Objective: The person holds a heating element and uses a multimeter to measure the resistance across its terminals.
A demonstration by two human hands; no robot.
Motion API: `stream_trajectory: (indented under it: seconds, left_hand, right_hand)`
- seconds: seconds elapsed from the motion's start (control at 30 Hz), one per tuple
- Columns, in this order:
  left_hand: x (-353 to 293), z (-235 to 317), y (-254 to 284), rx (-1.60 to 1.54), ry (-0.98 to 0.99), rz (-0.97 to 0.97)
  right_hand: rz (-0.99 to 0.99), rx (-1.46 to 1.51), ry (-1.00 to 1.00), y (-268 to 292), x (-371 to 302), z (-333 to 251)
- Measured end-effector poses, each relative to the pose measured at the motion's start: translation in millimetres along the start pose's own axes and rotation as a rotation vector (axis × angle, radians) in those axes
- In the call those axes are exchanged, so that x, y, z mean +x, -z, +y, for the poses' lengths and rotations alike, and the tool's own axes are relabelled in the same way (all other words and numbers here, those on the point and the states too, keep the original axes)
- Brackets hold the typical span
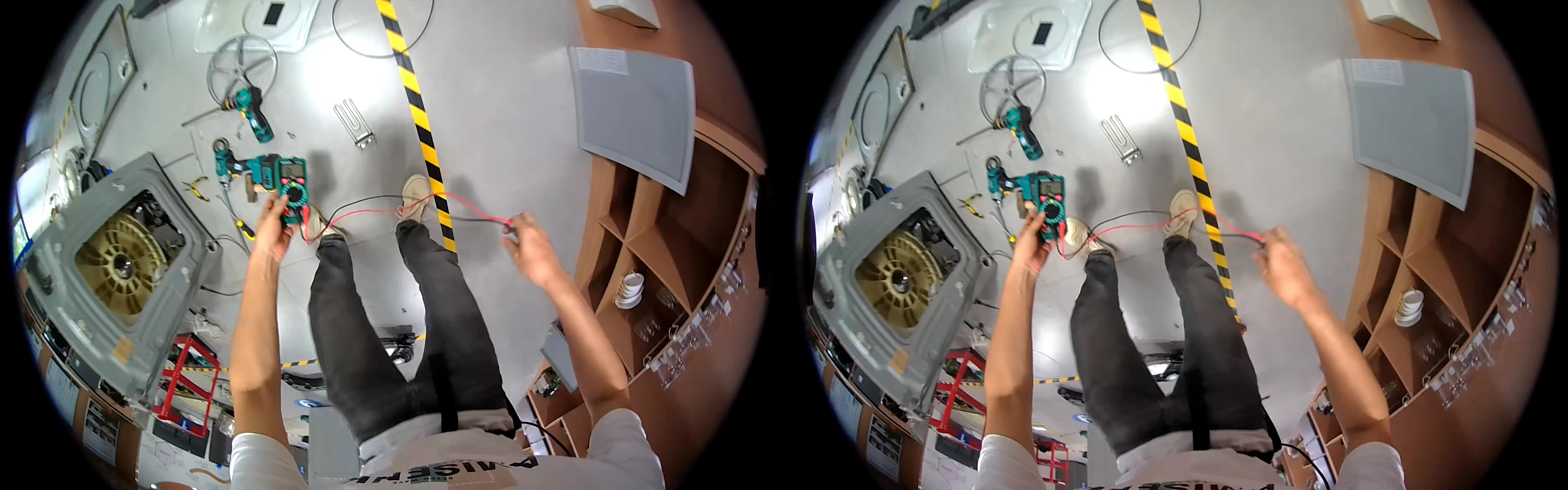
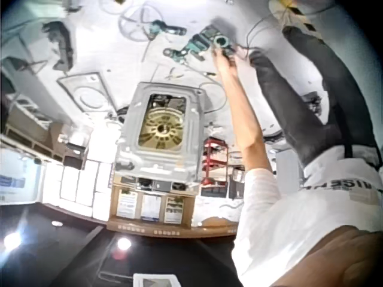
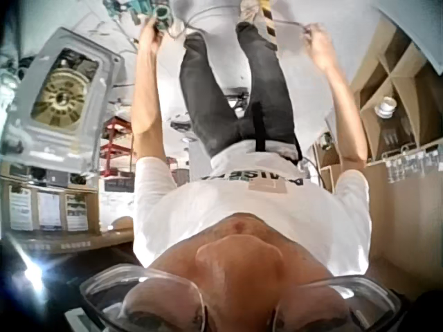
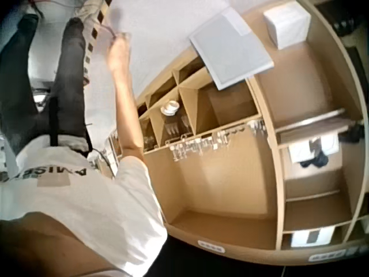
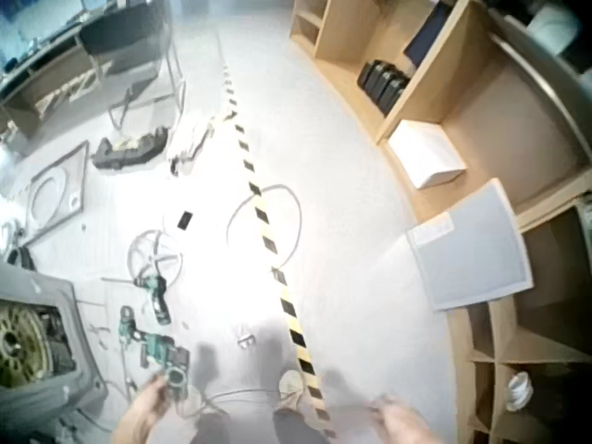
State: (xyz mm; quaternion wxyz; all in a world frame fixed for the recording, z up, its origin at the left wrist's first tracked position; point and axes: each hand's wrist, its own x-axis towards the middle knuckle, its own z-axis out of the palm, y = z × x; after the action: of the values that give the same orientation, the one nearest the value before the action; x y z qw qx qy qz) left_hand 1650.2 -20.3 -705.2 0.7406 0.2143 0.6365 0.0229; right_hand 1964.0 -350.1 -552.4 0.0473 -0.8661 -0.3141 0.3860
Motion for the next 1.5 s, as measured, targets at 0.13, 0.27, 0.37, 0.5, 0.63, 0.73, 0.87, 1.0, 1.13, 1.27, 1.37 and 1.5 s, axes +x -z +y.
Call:
stream_trajectory:
  seconds: [0.13, 0.27, 0.37, 0.5, 0.63, 0.73, 0.87, 1.0, 1.13, 1.27, 1.37, 1.5]
  left_hand:
    - [92.9, -39.6, 19.3, -0.018, -0.024, 0.023]
    - [174.2, -89.1, 32.4, 0.049, -0.007, -0.026]
    - [217.7, -124.7, 35.0, 0.003, 0.010, -0.122]
    - [251.7, -156.7, 44.4, -0.060, 0.005, -0.217]
    - [266.5, -167.9, 51.0, -0.058, 0.007, -0.277]
    - [270.8, -170.1, 55.2, 0.036, -0.011, -0.273]
    - [270.3, -155.8, 46.5, 0.410, 0.056, -0.121]
    - [293.9, -150.1, 39.8, 1.245, -0.809, 0.253]
    - [303.3, -107.4, -37.9, 1.427, -1.190, 0.192]
    - [329.7, -85.5, -111.2, 1.588, -0.930, 0.074]
    - [326.6, -80.7, -148.5, 1.787, -0.704, 0.124]
    - [350.9, -92.8, -156.1, 1.792, -0.674, 0.188]
  right_hand:
    - [-0.095, -0.028, -0.327, -57.3, 62.0, 86.5]
    - [-0.044, -0.038, -0.219, -112.0, 106.0, 152.0]
    - [-0.262, 0.397, -0.624, -147.7, 148.0, 140.8]
    - [-0.424, 1.089, -0.517, -205.6, 190.8, 80.2]
    - [-0.673, 1.270, -0.436, -255.4, 232.7, 57.9]
    - [-0.703, 1.375, -0.398, -291.3, 251.0, 53.5]
    - [-0.842, 1.446, -0.205, -302.0, 258.5, 56.6]
    - [-0.694, 1.558, 0.071, -267.5, 256.8, 73.4]
    - [-0.410, 1.779, 0.102, -236.6, 251.5, 85.6]
    - [-0.351, 1.822, 0.090, -239.6, 239.7, 86.5]
    - [-0.417, 1.887, 0.037, -244.1, 224.3, 82.6]
    - [-0.466, 1.711, 0.064, -260.2, 215.4, 74.2]
